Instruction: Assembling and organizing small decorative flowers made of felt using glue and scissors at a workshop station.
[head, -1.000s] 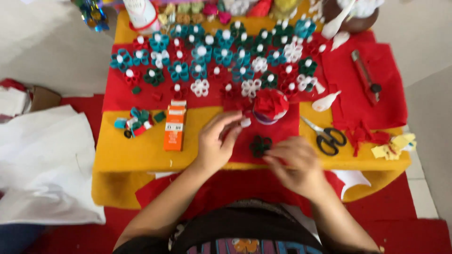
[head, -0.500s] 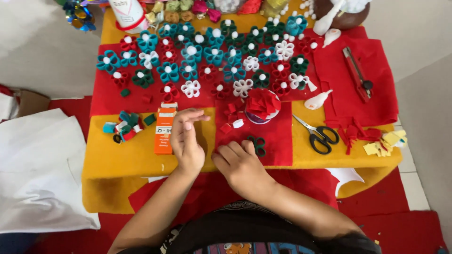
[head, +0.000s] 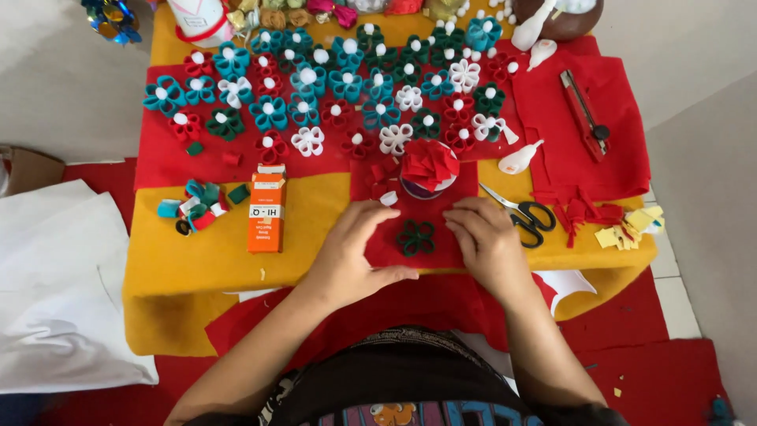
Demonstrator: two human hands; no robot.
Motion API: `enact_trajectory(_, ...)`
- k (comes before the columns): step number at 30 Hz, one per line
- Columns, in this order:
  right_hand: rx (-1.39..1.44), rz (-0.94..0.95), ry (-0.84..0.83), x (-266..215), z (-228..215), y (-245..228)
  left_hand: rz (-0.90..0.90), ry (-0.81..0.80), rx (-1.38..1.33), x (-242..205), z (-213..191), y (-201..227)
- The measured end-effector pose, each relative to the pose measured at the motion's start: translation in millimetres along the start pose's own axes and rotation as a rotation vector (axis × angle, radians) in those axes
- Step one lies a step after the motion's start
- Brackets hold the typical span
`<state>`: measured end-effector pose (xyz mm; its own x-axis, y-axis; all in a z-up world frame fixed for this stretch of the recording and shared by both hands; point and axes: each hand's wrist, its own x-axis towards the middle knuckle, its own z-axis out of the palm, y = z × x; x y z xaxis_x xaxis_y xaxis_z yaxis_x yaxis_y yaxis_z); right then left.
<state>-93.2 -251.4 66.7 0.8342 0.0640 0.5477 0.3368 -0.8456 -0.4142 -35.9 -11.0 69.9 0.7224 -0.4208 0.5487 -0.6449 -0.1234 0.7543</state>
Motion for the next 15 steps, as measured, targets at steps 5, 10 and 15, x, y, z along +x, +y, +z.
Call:
enact_trajectory(5,0.23,0.067,-0.134,5,-18,-1,0.028,-0.08,0.285,-13,20,-14)
enact_trajectory(10,0.115,0.06,-0.299,11,-18,-6,-0.056,-0.182,0.397,-7,20,-6)
enact_trajectory(15,0.032,0.037,-0.342,12,-8,-3,-0.085,-0.189,0.322,-5,18,-14)
